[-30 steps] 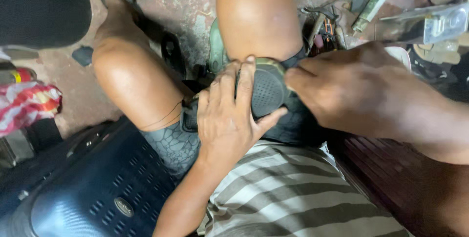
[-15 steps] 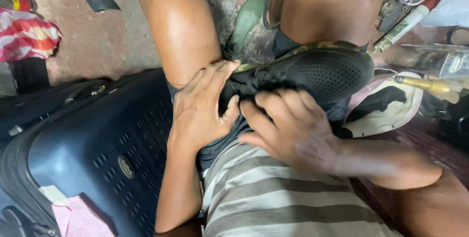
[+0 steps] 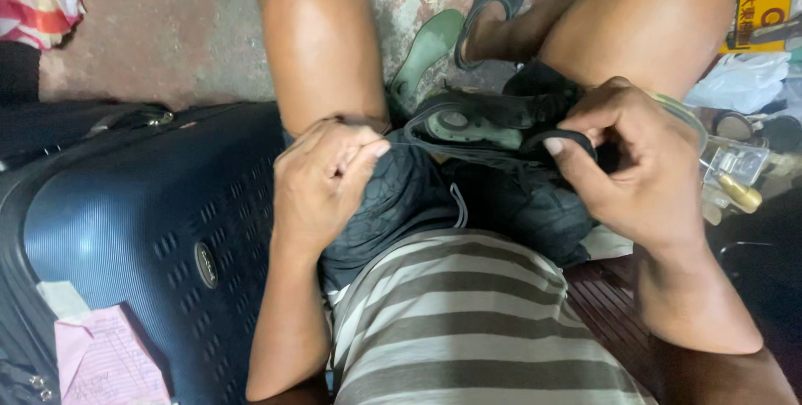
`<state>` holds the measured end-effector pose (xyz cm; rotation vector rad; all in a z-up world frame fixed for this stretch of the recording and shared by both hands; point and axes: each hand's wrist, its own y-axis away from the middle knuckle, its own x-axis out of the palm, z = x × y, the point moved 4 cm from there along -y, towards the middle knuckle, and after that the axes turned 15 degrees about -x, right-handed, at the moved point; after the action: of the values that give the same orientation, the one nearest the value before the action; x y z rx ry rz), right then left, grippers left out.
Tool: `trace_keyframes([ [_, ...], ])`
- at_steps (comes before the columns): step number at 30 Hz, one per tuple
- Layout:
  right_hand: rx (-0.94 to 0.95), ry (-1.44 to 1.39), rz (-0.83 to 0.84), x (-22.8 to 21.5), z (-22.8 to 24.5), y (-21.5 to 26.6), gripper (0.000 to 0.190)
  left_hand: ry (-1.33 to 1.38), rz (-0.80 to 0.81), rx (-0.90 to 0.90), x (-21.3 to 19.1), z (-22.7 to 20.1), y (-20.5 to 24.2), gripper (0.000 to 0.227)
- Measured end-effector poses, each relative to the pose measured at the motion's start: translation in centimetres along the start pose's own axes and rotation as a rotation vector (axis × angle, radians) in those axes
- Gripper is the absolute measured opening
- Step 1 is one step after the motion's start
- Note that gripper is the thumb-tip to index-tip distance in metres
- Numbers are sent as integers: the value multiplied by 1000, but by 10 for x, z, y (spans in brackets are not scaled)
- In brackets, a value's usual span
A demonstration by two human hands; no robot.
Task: The person sits on the floor and sews a black sneaker using a needle and thread. They repeatedly pass the needle through the shoe's upper and pull the thread to secure stitches.
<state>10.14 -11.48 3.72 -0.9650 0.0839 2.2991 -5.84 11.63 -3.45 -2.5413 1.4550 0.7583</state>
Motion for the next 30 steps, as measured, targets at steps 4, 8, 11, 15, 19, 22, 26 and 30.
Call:
trace_keyframes([
  [4, 103, -242, -164, -5, -19, 19, 16, -160, -165, -32, -14, -7, -9, 10],
  [8, 119, -279, -246, -13, -25, 29, 17, -203, -245, 46, -14, -32, -21, 20],
  [11, 119, -286, -302, -19, -24, 34, 18, 137, 72, -51, 3, -42, -28, 51],
  [15, 141, -268, -395, -28, -32, 39, 20, -57, 331, -195, 36, -44, -23, 71],
  [19, 127, -302, -417, -32, -46, 52, 21, -25, 322, -226, 26, -36, -33, 16],
  [22, 53, -256, -379, -33, -49, 56, 21, -28, 181, -124, -4, -35, -62, 8],
  [26, 14, -172, -362, -32, -56, 51, 21, -574, -272, 243, -23, -73, -82, 13],
  [30, -77, -135, -310, -31, -55, 53, 21, -412, -195, 282, 0, -111, -71, 7],
])
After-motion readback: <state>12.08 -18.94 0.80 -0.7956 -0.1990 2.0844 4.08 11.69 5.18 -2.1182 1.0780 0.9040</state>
